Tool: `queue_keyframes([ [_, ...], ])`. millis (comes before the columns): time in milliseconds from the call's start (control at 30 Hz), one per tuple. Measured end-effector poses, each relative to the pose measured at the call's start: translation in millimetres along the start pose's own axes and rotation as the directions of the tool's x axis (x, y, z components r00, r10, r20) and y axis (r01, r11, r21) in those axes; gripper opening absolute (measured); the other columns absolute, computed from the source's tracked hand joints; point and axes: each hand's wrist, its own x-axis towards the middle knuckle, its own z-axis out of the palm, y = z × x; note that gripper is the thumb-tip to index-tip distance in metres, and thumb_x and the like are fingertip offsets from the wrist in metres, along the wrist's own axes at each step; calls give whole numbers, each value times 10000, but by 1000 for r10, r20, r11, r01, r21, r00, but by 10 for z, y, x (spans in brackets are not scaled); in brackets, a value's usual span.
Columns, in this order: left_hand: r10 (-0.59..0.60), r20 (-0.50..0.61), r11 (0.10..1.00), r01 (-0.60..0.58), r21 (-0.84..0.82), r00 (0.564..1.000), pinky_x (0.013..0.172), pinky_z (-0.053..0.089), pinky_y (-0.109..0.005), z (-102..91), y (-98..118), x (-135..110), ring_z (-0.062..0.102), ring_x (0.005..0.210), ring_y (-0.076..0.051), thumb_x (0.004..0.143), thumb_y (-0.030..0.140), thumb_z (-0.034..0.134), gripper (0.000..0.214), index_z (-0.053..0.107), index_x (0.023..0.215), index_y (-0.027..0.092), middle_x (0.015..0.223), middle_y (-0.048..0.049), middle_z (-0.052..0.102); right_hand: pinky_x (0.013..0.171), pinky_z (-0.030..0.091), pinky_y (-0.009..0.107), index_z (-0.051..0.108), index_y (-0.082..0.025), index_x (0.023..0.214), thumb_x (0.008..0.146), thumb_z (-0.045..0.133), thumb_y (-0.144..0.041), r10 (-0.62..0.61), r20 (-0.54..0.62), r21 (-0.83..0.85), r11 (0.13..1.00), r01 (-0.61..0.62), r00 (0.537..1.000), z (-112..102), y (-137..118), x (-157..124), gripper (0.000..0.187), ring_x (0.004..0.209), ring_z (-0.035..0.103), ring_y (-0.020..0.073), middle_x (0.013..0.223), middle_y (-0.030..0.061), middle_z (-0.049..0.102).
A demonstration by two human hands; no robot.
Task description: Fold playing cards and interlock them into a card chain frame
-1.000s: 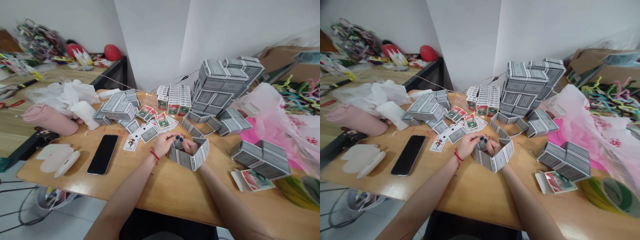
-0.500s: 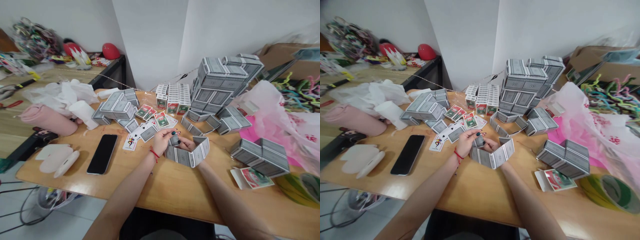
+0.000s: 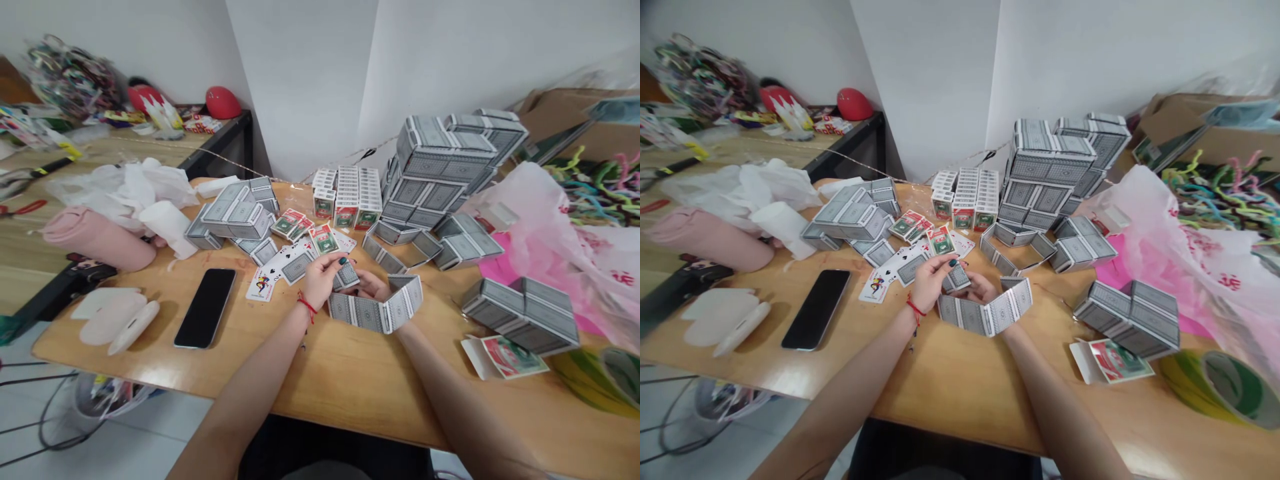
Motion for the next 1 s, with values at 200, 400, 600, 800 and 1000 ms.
queue_keyframes([
  [200,153,99,963,-171,209,983,829,430,-306,8,69,-46,583,922,-175,794,307,497,237,631,942,179,982,-67,648,532,513,286,533,-163,894,682,607,-457,12,-273,-108,993,-43,962,-129,174,117,370,548,635,167,628,36,658],
  [400,520,179,604,-508,613,835,733,389,-293,-116,200,-156,546,755,-169,790,293,499,209,634,671,185,689,-58,603,503,523,282,512,-182,888,674,604,-473,-25,-376,-74,997,-3,926,-142,182,142,373,548,636,166,644,32,663],
  [600,514,519,97,-647,756,683,529,309,-267,-43,192,-328,479,515,-119,808,344,439,340,549,537,170,496,-25,522,486,516,295,517,-210,838,659,608,-454,-104,-428,-169,985,33,898,-127,141,145,316,506,618,176,571,5,636],
  [800,462,602,-86,-643,761,651,495,267,-260,-7,133,-304,451,449,-96,829,369,443,420,490,465,165,430,-9,486,511,509,305,510,-206,872,686,589,-433,-156,-416,-209,975,73,896,-182,140,156,304,542,624,182,608,15,646],
  [1000,512,572,-100,-617,781,641,497,253,-259,-113,99,-219,452,455,-91,829,338,465,388,496,485,161,448,0,500,553,522,300,506,-207,865,708,576,-421,-257,-454,-247,956,157,853,-139,174,171,275,624,637,177,730,40,663],
])
